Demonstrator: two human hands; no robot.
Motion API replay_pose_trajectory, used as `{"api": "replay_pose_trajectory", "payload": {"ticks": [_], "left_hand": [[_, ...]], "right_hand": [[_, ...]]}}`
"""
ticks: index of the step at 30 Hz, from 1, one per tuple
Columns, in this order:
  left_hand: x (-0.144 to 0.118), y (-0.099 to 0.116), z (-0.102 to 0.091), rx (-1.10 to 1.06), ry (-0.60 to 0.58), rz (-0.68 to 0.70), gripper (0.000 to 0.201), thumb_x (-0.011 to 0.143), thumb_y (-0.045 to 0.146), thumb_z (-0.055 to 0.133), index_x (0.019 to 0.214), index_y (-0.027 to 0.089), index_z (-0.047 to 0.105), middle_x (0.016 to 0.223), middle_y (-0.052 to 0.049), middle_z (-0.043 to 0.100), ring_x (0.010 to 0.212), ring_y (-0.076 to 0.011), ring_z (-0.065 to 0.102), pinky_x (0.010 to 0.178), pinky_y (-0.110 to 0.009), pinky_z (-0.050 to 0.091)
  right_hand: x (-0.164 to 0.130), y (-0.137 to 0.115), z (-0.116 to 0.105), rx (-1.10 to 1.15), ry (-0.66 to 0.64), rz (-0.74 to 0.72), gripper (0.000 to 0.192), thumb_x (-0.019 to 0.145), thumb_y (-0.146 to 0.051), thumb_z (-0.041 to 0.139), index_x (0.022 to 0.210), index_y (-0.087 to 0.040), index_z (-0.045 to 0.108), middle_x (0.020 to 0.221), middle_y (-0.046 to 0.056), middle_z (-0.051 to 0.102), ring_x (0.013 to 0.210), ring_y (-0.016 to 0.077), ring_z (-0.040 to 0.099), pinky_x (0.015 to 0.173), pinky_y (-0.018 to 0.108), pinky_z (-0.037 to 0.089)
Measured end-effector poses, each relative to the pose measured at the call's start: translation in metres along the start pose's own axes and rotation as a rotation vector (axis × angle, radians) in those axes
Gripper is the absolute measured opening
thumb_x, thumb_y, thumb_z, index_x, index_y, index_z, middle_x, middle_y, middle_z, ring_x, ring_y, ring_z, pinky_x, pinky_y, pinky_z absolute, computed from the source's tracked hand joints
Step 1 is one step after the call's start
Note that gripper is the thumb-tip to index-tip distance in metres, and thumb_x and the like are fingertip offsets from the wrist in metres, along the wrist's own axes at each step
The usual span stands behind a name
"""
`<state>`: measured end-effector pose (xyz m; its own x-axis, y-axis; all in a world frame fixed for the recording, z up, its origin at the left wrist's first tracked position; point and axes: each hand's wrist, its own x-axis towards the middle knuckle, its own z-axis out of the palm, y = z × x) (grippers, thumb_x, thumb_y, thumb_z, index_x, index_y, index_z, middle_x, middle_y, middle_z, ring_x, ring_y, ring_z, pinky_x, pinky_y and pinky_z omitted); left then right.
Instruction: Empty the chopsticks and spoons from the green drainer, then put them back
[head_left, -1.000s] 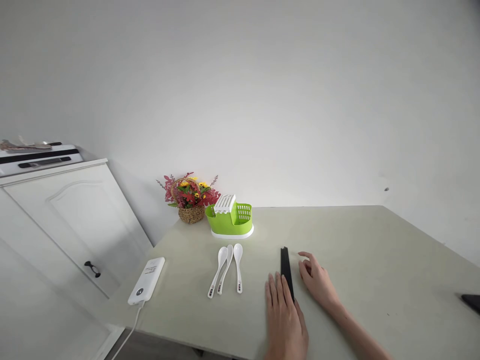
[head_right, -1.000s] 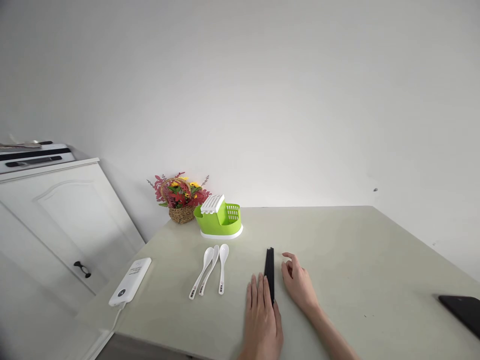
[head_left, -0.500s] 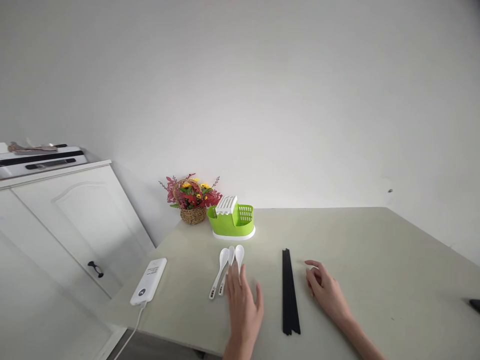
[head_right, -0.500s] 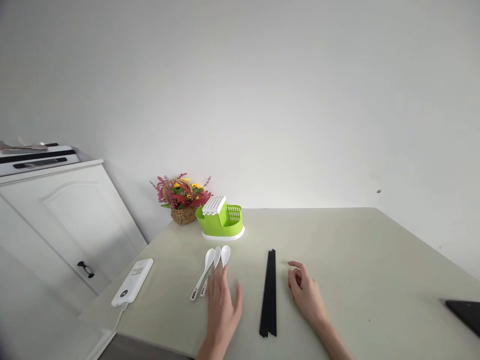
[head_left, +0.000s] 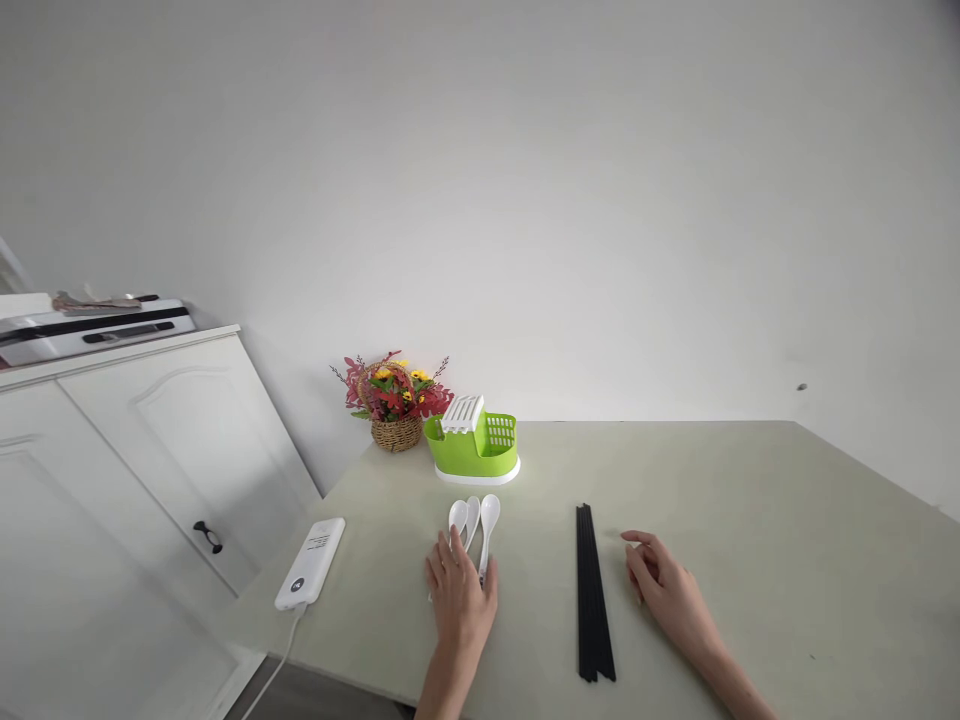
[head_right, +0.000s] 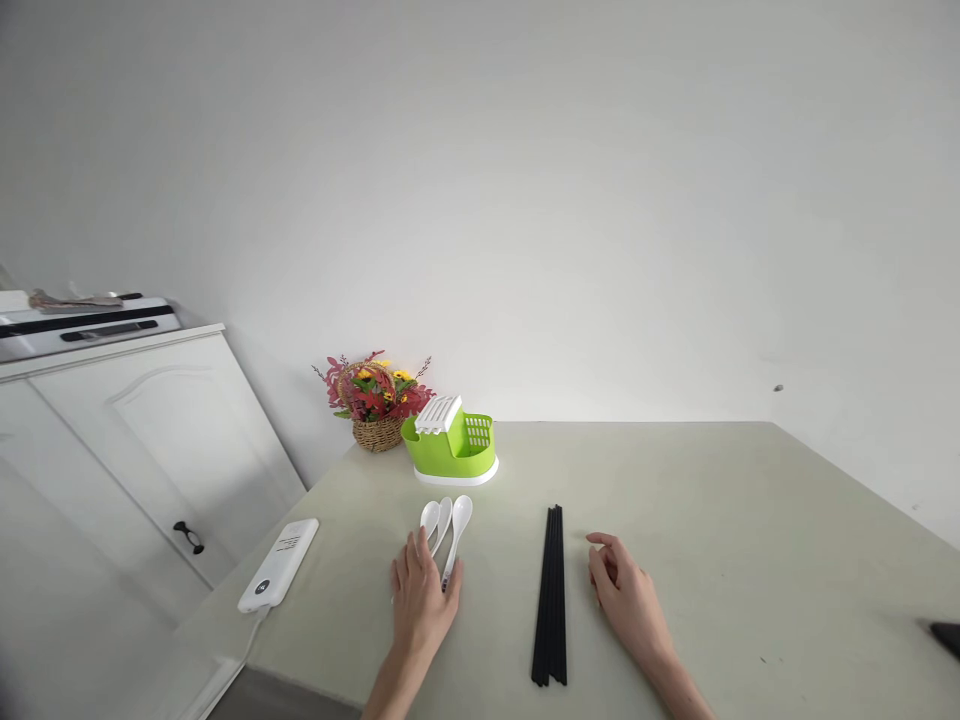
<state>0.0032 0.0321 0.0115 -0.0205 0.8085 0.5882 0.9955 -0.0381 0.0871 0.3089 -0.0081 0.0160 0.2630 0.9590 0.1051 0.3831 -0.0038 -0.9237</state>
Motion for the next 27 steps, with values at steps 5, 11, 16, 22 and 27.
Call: {"api": "replay_pose_trajectory", "payload": {"ticks": [5, 11, 16, 22, 27], "left_hand": [[-0.001, -0.009, -0.003, 0.040, 0.074, 0.016, 0.052, 0.100, 0.037, 0.048, 0.145, 0.010, 0.046, 0.131, -0.019, 0.060, 0.120, -0.0347, 0.054, 0.099, -0.048, 0.045], [0.001, -0.013, -0.014, 0.062, 0.093, 0.013, 0.039, 0.100, 0.033, 0.049, 0.132, 0.010, 0.057, 0.118, -0.017, 0.062, 0.105, -0.0304, 0.058, 0.088, -0.044, 0.047], [0.001, -0.012, -0.014, 0.054, 0.078, 0.041, 0.030, 0.103, 0.028, 0.044, 0.122, 0.012, 0.062, 0.110, -0.013, 0.062, 0.100, -0.0273, 0.060, 0.085, -0.041, 0.048], [-0.001, -0.010, -0.014, 0.045, 0.023, 0.064, 0.025, 0.103, 0.023, 0.044, 0.115, 0.016, 0.065, 0.099, -0.008, 0.062, 0.093, -0.0246, 0.062, 0.082, -0.038, 0.048], [-0.002, -0.010, -0.015, 0.049, -0.006, 0.093, 0.028, 0.105, 0.019, 0.041, 0.120, 0.016, 0.064, 0.095, -0.007, 0.065, 0.092, -0.0248, 0.064, 0.081, -0.039, 0.048]], "right_hand": [[-0.002, -0.002, 0.000, 0.004, 0.001, 0.003, 0.049, 0.092, -0.057, 0.043, 0.124, -0.025, 0.058, 0.061, -0.006, 0.052, 0.058, 0.0190, 0.052, 0.062, 0.029, 0.044], [-0.001, -0.002, 0.001, 0.021, 0.020, -0.002, 0.046, 0.086, -0.059, 0.046, 0.113, -0.026, 0.063, 0.057, -0.005, 0.053, 0.057, 0.0192, 0.054, 0.061, 0.030, 0.045], [0.001, 0.000, 0.000, 0.014, -0.001, 0.022, 0.047, 0.084, -0.060, 0.047, 0.113, -0.026, 0.063, 0.059, -0.005, 0.056, 0.057, 0.0194, 0.056, 0.061, 0.030, 0.045], [0.000, 0.004, 0.002, -0.017, -0.022, 0.015, 0.045, 0.092, -0.058, 0.041, 0.119, -0.027, 0.057, 0.062, -0.006, 0.052, 0.061, 0.0190, 0.054, 0.065, 0.030, 0.044], [-0.001, 0.005, 0.002, -0.025, -0.033, 0.017, 0.044, 0.094, -0.058, 0.038, 0.118, -0.027, 0.057, 0.063, -0.006, 0.052, 0.062, 0.0189, 0.053, 0.065, 0.030, 0.043]]}}
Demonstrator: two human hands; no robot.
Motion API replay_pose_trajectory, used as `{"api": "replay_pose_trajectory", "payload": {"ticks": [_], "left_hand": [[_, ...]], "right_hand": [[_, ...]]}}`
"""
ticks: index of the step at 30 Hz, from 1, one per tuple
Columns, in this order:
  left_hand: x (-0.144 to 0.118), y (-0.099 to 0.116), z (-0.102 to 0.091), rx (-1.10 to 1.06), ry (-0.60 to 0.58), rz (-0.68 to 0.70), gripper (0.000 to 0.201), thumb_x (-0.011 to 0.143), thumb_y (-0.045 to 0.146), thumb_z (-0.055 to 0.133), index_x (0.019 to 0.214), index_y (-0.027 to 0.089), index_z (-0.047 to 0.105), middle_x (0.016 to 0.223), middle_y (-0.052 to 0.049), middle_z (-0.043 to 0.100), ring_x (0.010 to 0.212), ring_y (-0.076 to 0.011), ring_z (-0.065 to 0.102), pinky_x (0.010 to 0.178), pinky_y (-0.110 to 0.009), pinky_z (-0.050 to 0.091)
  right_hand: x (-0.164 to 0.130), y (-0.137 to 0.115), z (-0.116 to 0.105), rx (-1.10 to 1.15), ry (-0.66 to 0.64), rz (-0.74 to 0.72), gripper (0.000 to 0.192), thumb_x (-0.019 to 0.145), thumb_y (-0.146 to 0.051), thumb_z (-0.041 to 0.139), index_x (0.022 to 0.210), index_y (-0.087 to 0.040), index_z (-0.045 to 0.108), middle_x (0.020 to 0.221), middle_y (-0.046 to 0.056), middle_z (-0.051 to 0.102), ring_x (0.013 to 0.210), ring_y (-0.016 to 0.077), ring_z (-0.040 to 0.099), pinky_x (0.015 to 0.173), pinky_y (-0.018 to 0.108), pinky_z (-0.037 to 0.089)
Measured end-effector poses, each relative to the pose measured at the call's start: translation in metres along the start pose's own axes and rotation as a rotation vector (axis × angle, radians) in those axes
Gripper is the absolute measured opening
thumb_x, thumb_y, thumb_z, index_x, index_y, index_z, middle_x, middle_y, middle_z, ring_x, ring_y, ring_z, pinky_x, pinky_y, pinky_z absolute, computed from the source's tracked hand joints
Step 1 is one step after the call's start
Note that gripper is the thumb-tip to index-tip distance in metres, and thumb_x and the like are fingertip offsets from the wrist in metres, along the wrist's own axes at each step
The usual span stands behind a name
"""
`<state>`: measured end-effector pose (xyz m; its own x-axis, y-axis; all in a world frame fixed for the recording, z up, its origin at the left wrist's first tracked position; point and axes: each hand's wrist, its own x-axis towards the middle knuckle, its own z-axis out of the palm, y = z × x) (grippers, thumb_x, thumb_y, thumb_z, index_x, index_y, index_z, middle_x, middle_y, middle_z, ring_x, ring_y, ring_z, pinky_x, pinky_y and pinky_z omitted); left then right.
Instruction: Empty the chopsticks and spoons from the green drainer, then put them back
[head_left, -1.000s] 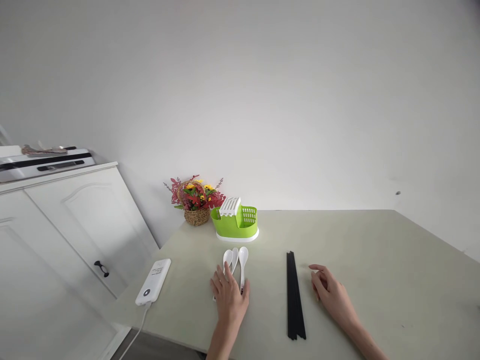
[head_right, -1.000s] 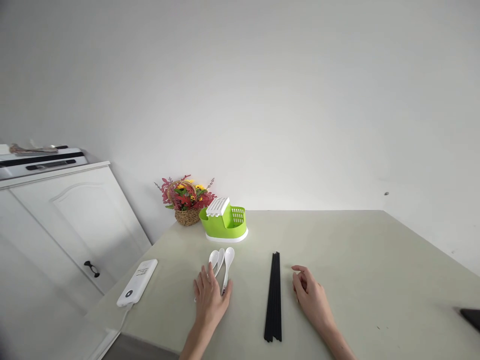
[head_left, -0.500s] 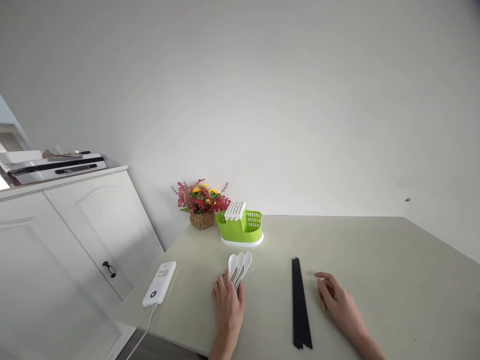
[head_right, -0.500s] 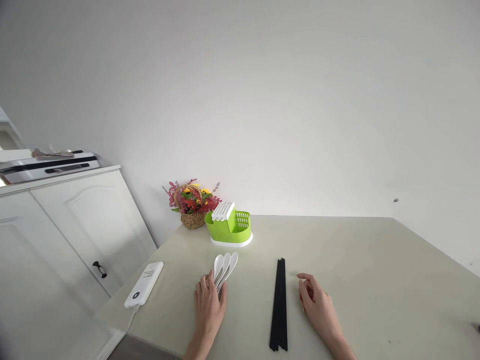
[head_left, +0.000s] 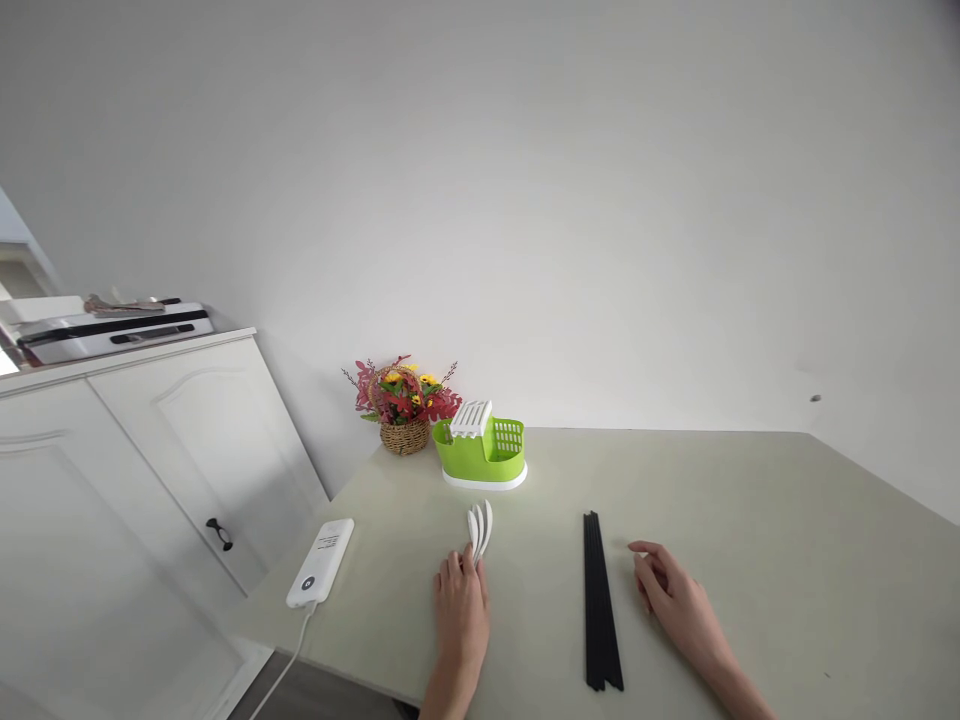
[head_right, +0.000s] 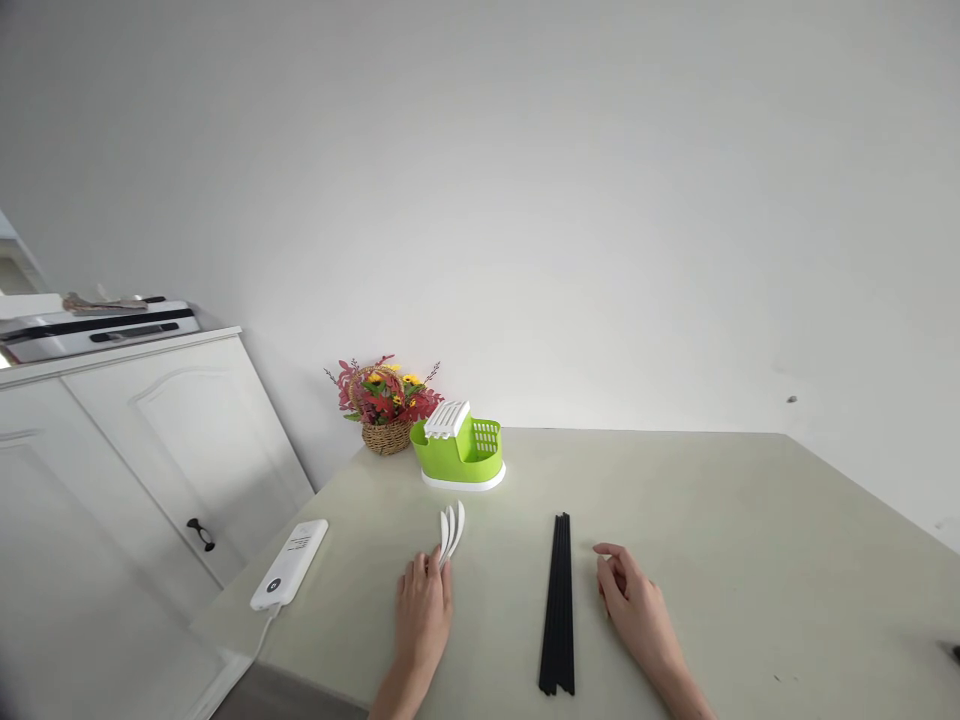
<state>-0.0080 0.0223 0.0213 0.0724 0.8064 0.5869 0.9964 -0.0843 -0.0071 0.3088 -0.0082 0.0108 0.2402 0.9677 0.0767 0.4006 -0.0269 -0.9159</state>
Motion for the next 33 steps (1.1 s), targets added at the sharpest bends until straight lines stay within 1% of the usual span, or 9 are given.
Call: {"api": "replay_pose_trajectory", "payload": {"ticks": [5, 12, 18, 23, 28, 33], "left_hand": [[-0.0008, -0.0007, -0.0001, -0.031, -0.014, 0.015, 0.029, 0.105, 0.018, 0.039, 0.119, 0.015, 0.064, 0.095, -0.007, 0.066, 0.092, -0.0246, 0.065, 0.081, -0.039, 0.049], [-0.0011, -0.0017, -0.0026, -0.080, -0.012, 0.019, 0.033, 0.105, 0.015, 0.034, 0.118, 0.014, 0.064, 0.094, -0.008, 0.066, 0.091, -0.0244, 0.063, 0.081, -0.040, 0.049], [-0.0027, -0.0020, -0.0040, -0.091, -0.028, 0.034, 0.034, 0.104, 0.010, 0.030, 0.120, 0.013, 0.060, 0.096, -0.009, 0.065, 0.092, -0.0233, 0.061, 0.082, -0.039, 0.048], [-0.0035, -0.0015, -0.0041, -0.087, -0.025, 0.027, 0.033, 0.103, 0.008, 0.032, 0.120, 0.014, 0.059, 0.096, -0.008, 0.065, 0.093, -0.0233, 0.061, 0.083, -0.039, 0.047], [-0.0040, -0.0020, -0.0033, -0.085, -0.015, 0.035, 0.031, 0.100, 0.006, 0.034, 0.119, 0.015, 0.058, 0.096, -0.007, 0.064, 0.092, -0.0230, 0.061, 0.082, -0.037, 0.046], [-0.0062, -0.0039, -0.0009, -0.067, -0.020, 0.036, 0.034, 0.097, 0.002, 0.037, 0.122, 0.015, 0.057, 0.098, -0.008, 0.064, 0.095, -0.0239, 0.062, 0.084, -0.038, 0.047]], "right_hand": [[-0.0002, -0.0022, -0.0010, -0.004, 0.020, -0.005, 0.043, 0.093, -0.057, 0.040, 0.116, -0.026, 0.059, 0.061, -0.006, 0.052, 0.060, 0.0192, 0.053, 0.064, 0.030, 0.043], [0.0018, 0.0012, -0.0016, -0.003, 0.004, -0.011, 0.047, 0.092, -0.058, 0.040, 0.121, -0.026, 0.058, 0.061, -0.006, 0.053, 0.060, 0.0193, 0.055, 0.064, 0.030, 0.044], [0.0032, 0.0048, -0.0020, 0.000, 0.007, -0.011, 0.048, 0.091, -0.058, 0.041, 0.121, -0.025, 0.060, 0.062, -0.005, 0.056, 0.060, 0.0194, 0.056, 0.062, 0.030, 0.045], [0.0018, 0.0018, -0.0020, 0.003, 0.019, -0.027, 0.046, 0.093, -0.055, 0.041, 0.122, -0.024, 0.059, 0.062, -0.005, 0.055, 0.059, 0.0189, 0.055, 0.062, 0.030, 0.044], [0.0018, 0.0003, -0.0024, 0.010, 0.016, -0.017, 0.046, 0.092, -0.057, 0.041, 0.118, -0.024, 0.060, 0.062, -0.005, 0.055, 0.060, 0.0188, 0.055, 0.062, 0.030, 0.045], [0.0011, -0.0015, -0.0031, 0.011, 0.013, -0.014, 0.048, 0.092, -0.058, 0.042, 0.121, -0.024, 0.060, 0.061, -0.005, 0.054, 0.058, 0.0189, 0.054, 0.062, 0.030, 0.045]]}}
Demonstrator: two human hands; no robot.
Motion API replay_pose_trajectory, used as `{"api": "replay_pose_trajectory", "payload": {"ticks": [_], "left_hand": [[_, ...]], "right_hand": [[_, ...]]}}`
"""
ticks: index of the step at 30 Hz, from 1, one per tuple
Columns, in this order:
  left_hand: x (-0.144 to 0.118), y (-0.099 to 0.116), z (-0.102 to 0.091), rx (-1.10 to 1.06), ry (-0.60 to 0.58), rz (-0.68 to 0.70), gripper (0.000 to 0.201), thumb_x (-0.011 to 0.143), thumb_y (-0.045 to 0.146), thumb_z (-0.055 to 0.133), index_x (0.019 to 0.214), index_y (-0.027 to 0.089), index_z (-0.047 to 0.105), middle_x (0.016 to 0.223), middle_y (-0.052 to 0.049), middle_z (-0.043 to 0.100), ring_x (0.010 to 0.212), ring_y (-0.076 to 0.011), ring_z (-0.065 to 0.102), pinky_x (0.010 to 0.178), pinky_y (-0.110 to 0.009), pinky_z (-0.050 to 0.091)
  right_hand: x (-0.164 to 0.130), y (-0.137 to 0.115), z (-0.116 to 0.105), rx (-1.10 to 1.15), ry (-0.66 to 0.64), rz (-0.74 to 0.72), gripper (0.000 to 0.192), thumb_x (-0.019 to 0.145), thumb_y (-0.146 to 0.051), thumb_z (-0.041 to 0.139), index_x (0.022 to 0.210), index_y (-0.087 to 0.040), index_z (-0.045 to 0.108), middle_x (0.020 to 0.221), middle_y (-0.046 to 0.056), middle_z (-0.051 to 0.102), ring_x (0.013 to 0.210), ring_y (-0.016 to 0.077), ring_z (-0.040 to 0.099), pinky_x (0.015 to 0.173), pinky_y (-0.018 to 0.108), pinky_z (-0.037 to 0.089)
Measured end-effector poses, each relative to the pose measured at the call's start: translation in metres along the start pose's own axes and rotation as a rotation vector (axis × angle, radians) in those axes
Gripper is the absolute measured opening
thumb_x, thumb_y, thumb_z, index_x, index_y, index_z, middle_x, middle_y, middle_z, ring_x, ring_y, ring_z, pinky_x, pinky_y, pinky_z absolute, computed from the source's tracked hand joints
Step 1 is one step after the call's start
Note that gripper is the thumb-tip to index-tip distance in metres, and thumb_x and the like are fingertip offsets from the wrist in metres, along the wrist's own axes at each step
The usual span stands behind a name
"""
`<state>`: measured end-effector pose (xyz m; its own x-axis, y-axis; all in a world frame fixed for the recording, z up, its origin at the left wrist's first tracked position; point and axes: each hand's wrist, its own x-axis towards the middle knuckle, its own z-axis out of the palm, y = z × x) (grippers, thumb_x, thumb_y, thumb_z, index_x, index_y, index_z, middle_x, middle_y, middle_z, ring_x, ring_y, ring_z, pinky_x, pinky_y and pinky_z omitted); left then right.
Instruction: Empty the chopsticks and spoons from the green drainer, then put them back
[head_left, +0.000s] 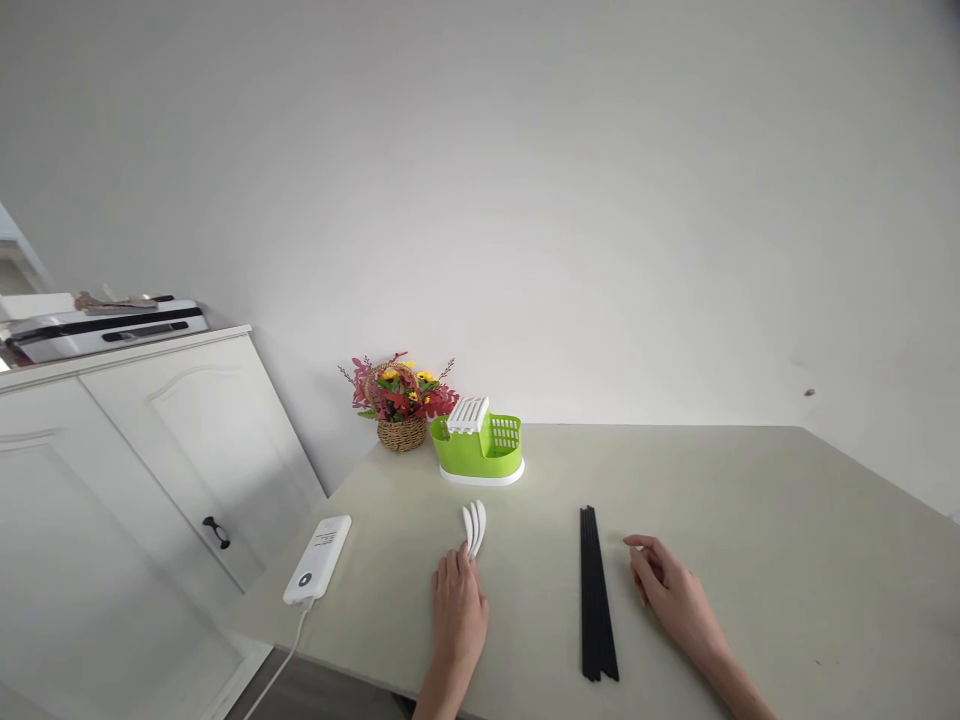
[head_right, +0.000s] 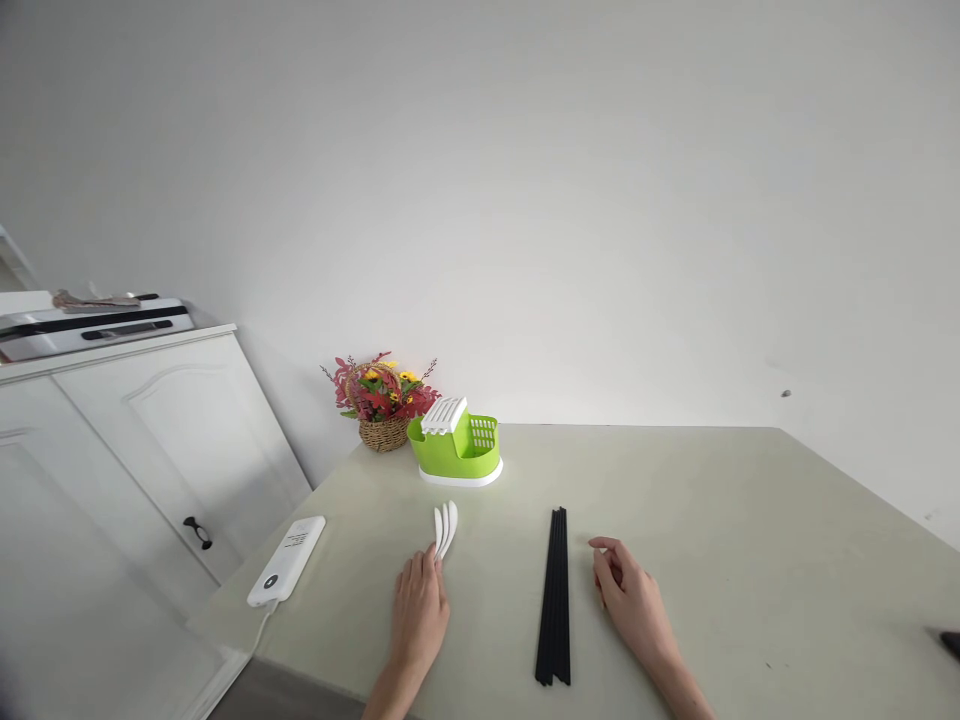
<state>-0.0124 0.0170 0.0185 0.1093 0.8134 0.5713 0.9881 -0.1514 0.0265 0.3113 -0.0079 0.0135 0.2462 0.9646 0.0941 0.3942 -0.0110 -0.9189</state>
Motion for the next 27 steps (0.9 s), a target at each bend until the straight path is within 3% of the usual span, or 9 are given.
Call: {"api": "replay_pose_trajectory", "payload": {"ticks": [27], "left_hand": [[-0.0016, -0.0033, 0.0042, -0.171, 0.054, -0.050, 0.039, 0.097, 0.005, 0.037, 0.129, 0.015, 0.056, 0.098, -0.009, 0.067, 0.093, -0.0241, 0.065, 0.086, -0.040, 0.053]], "right_hand": [[-0.0022, -0.0027, -0.0007, -0.009, 0.008, -0.005, 0.046, 0.093, -0.057, 0.040, 0.118, -0.024, 0.061, 0.061, -0.005, 0.054, 0.059, 0.0187, 0.054, 0.062, 0.030, 0.044]]}}
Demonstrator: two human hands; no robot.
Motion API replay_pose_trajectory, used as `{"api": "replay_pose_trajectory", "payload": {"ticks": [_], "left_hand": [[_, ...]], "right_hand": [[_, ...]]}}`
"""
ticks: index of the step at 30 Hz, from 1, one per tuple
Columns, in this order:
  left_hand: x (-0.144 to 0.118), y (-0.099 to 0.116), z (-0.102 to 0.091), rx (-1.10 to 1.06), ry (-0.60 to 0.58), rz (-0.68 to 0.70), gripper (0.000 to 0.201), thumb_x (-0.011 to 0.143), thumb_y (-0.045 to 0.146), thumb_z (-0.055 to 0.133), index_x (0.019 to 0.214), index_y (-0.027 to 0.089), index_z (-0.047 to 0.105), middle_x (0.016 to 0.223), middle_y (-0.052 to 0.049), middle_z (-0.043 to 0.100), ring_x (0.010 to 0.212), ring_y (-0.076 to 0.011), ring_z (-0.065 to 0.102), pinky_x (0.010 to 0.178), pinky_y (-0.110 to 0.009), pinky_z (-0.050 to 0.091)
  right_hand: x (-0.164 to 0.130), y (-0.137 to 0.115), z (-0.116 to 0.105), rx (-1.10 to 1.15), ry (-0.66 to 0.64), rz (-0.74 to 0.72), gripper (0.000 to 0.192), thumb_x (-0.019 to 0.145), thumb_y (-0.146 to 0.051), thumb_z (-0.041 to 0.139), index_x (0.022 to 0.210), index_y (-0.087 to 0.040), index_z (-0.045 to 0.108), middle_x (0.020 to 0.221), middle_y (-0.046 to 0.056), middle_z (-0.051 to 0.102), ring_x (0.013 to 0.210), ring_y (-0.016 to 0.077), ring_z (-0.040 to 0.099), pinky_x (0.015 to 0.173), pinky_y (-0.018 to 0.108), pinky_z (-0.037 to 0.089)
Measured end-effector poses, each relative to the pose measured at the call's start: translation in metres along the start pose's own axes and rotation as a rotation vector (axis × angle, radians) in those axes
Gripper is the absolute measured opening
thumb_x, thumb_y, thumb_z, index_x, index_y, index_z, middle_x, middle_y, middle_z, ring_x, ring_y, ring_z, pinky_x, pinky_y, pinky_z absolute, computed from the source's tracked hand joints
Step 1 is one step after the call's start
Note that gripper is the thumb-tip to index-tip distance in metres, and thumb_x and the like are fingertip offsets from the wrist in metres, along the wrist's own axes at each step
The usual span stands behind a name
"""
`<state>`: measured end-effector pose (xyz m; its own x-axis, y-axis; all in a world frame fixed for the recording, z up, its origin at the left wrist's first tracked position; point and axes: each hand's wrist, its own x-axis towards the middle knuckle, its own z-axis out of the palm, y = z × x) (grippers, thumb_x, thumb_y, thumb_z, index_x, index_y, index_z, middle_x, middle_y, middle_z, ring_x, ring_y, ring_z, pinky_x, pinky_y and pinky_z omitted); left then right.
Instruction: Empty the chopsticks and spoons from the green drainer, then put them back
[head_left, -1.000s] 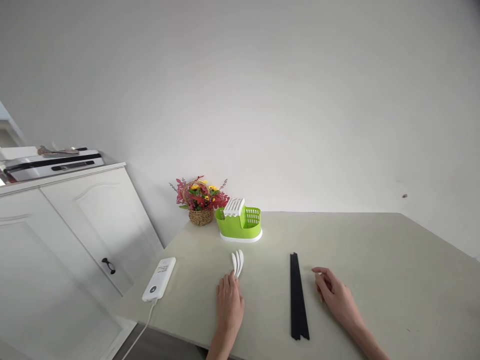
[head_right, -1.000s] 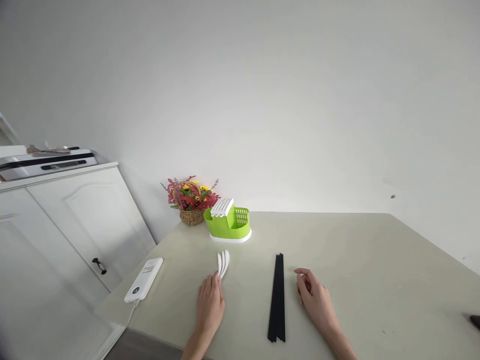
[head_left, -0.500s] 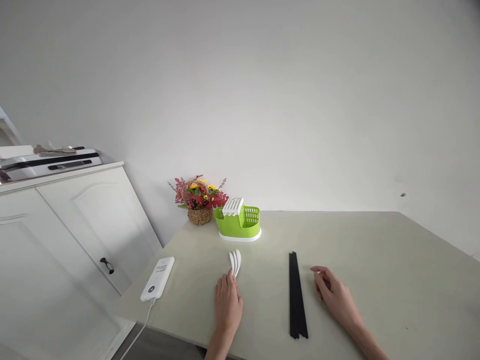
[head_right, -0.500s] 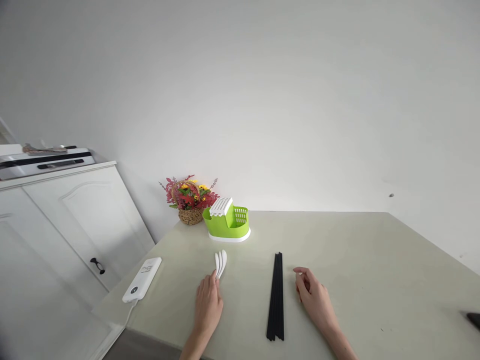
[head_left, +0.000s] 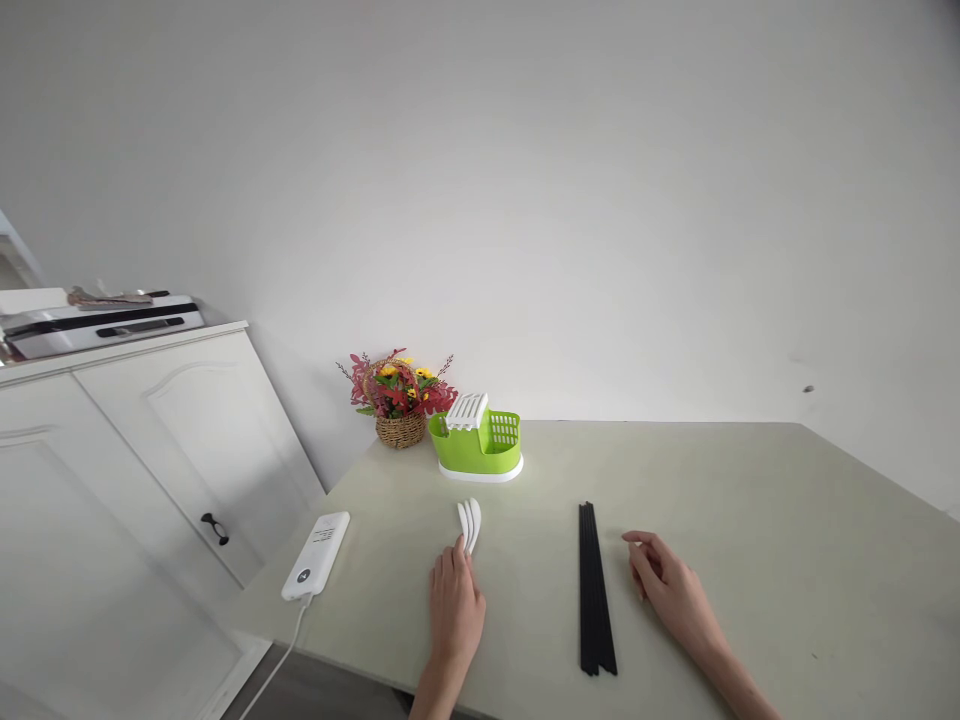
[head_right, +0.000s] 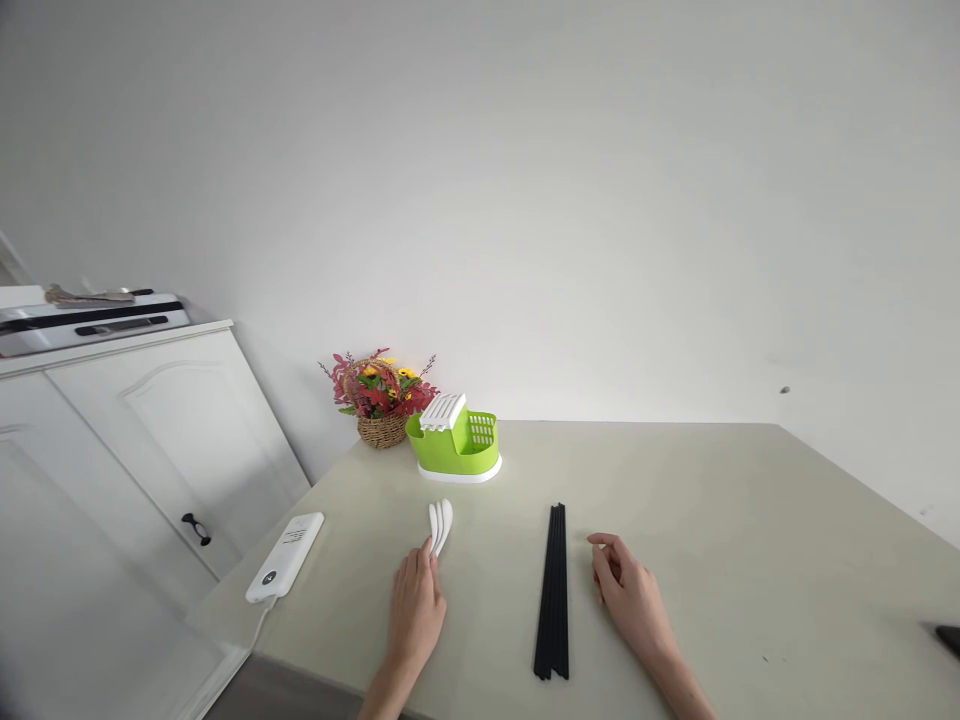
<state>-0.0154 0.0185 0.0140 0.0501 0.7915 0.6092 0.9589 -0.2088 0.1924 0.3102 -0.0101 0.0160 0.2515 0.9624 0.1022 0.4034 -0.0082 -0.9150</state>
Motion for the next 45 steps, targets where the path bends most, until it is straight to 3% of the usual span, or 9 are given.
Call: {"api": "replay_pose_trajectory", "payload": {"ticks": [23, 29, 33, 37, 41, 45], "left_hand": [[0.001, 0.001, -0.001, -0.010, -0.003, -0.009, 0.035, 0.102, 0.011, 0.031, 0.126, 0.015, 0.056, 0.098, -0.010, 0.066, 0.094, -0.0252, 0.065, 0.086, -0.041, 0.052], [0.003, 0.009, -0.006, -0.123, -0.017, -0.001, 0.034, 0.103, 0.015, 0.033, 0.129, 0.016, 0.055, 0.099, -0.010, 0.066, 0.095, -0.0248, 0.066, 0.086, -0.041, 0.054], [-0.002, 0.035, -0.008, -0.250, -0.039, -0.006, 0.035, 0.105, 0.021, 0.031, 0.131, 0.016, 0.054, 0.102, -0.013, 0.066, 0.096, -0.0263, 0.066, 0.084, -0.043, 0.055], [-0.010, 0.084, -0.012, -0.417, -0.083, 0.004, 0.037, 0.106, 0.026, 0.031, 0.136, 0.018, 0.052, 0.106, -0.013, 0.066, 0.099, -0.0267, 0.066, 0.084, -0.043, 0.056], [-0.015, 0.140, -0.018, -0.548, -0.182, 0.065, 0.039, 0.107, 0.025, 0.029, 0.137, 0.020, 0.052, 0.110, -0.014, 0.066, 0.102, -0.0259, 0.065, 0.089, -0.043, 0.056], [-0.019, 0.182, -0.019, -0.572, -0.286, 0.142, 0.041, 0.105, 0.021, 0.029, 0.140, 0.021, 0.050, 0.114, -0.014, 0.065, 0.104, -0.0266, 0.064, 0.091, -0.044, 0.054]], "right_hand": [[0.002, 0.003, 0.001, 0.021, 0.003, -0.008, 0.047, 0.093, -0.056, 0.041, 0.122, -0.024, 0.060, 0.062, -0.005, 0.054, 0.059, 0.0185, 0.054, 0.061, 0.029, 0.044], [0.001, 0.001, 0.000, 0.036, -0.010, -0.008, 0.046, 0.093, -0.056, 0.042, 0.121, -0.024, 0.061, 0.062, -0.005, 0.053, 0.058, 0.0184, 0.052, 0.060, 0.029, 0.043], [0.002, 0.001, 0.001, 0.035, -0.003, -0.015, 0.045, 0.096, -0.055, 0.041, 0.120, -0.023, 0.061, 0.062, -0.005, 0.053, 0.058, 0.0185, 0.052, 0.061, 0.030, 0.043], [0.004, 0.002, 0.003, 0.090, 0.009, -0.022, 0.045, 0.095, -0.058, 0.044, 0.119, -0.024, 0.062, 0.063, -0.005, 0.054, 0.058, 0.0184, 0.053, 0.061, 0.031, 0.044], [0.007, -0.002, -0.002, 0.205, 0.031, -0.028, 0.051, 0.094, -0.064, 0.045, 0.123, -0.025, 0.060, 0.089, 0.002, 0.069, 0.070, 0.0188, 0.063, 0.066, 0.031, 0.050], [0.004, -0.011, -0.016, 0.315, 0.010, -0.005, 0.058, 0.096, -0.066, 0.041, 0.140, -0.029, 0.052, 0.112, 0.003, 0.071, 0.073, 0.0175, 0.063, 0.075, 0.032, 0.055]]}}
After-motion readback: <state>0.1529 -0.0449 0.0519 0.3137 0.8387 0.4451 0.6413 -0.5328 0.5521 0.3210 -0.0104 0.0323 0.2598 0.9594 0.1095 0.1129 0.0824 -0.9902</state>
